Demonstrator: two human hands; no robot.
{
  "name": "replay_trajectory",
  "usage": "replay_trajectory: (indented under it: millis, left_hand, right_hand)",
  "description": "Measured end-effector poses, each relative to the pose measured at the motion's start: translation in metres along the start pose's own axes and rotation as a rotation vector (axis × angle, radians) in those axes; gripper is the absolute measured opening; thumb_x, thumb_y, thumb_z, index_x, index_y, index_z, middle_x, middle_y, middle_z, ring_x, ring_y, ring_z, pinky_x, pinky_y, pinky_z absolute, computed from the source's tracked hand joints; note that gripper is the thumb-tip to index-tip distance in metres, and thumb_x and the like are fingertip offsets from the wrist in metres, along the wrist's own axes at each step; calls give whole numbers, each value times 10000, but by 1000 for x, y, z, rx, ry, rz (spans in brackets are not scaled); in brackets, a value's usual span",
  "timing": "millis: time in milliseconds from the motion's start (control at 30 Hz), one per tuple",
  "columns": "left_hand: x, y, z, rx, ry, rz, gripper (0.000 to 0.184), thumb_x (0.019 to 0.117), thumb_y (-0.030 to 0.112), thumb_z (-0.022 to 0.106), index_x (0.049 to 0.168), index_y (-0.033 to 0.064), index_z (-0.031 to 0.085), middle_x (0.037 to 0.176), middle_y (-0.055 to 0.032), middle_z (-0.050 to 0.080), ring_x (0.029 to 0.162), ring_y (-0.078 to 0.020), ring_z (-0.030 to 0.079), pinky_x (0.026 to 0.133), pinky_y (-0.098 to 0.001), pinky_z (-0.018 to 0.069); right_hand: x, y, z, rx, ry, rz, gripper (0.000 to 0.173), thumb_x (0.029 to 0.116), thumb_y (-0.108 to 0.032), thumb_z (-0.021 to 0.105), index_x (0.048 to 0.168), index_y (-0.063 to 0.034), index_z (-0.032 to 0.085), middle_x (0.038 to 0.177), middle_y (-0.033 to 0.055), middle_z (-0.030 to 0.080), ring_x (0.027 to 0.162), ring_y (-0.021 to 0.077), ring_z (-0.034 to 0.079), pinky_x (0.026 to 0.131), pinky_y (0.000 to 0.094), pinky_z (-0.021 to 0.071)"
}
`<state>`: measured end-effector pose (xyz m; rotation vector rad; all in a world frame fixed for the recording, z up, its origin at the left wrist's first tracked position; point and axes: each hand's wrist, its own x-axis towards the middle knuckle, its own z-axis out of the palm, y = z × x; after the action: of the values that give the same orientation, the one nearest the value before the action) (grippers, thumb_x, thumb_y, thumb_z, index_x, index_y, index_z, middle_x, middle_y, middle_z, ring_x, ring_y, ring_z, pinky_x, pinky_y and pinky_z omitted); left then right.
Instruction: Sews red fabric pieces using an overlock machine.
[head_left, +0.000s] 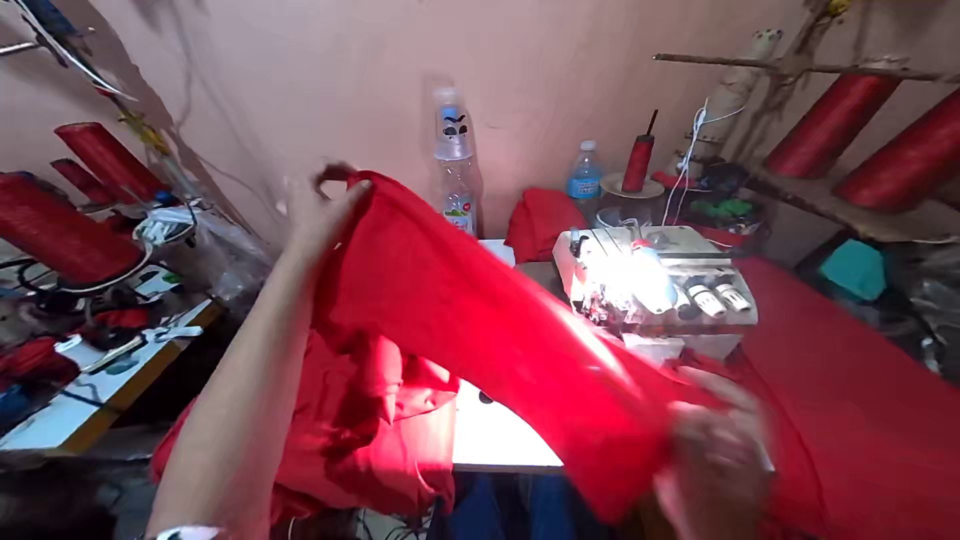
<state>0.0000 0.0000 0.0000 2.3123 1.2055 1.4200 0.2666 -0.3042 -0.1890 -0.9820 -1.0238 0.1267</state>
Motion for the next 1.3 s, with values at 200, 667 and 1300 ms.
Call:
replay_trajectory:
  millis: [200, 667, 1300]
  left_hand:
    - [-161, 43, 53, -324, -203, 47, 502, 862, 381, 755, 1163, 15, 589, 1004, -24, 688, 906, -71, 661, 768, -277, 567]
    - [-257, 52, 44, 394, 135, 236, 151, 842, 135, 625, 868, 15, 713, 803, -140, 700, 796, -216, 672, 731, -265, 524]
    - [-315, -16, 104, 257, 65, -89, 865, 820, 335, 763, 1367, -233, 406, 1262, -468, 523, 1157, -559, 542, 1051, -577, 399]
  right_hand:
    - [-17, 43, 81, 573, -257, 580, 198, 924, -11, 637, 1116, -20, 686, 889, -23, 751, 793, 59, 706, 765, 262, 606]
    - [-5, 46, 57, -543, -261, -371, 168, 914, -164, 642, 957, -98, 790, 789, 50, 729, 740, 126, 674, 677, 243, 527]
    - [-36, 60, 56, 148, -657, 615, 390, 1016, -116, 565, 1369, 48, 537, 1070, 132, 699, 662, 54, 629, 555, 213, 520]
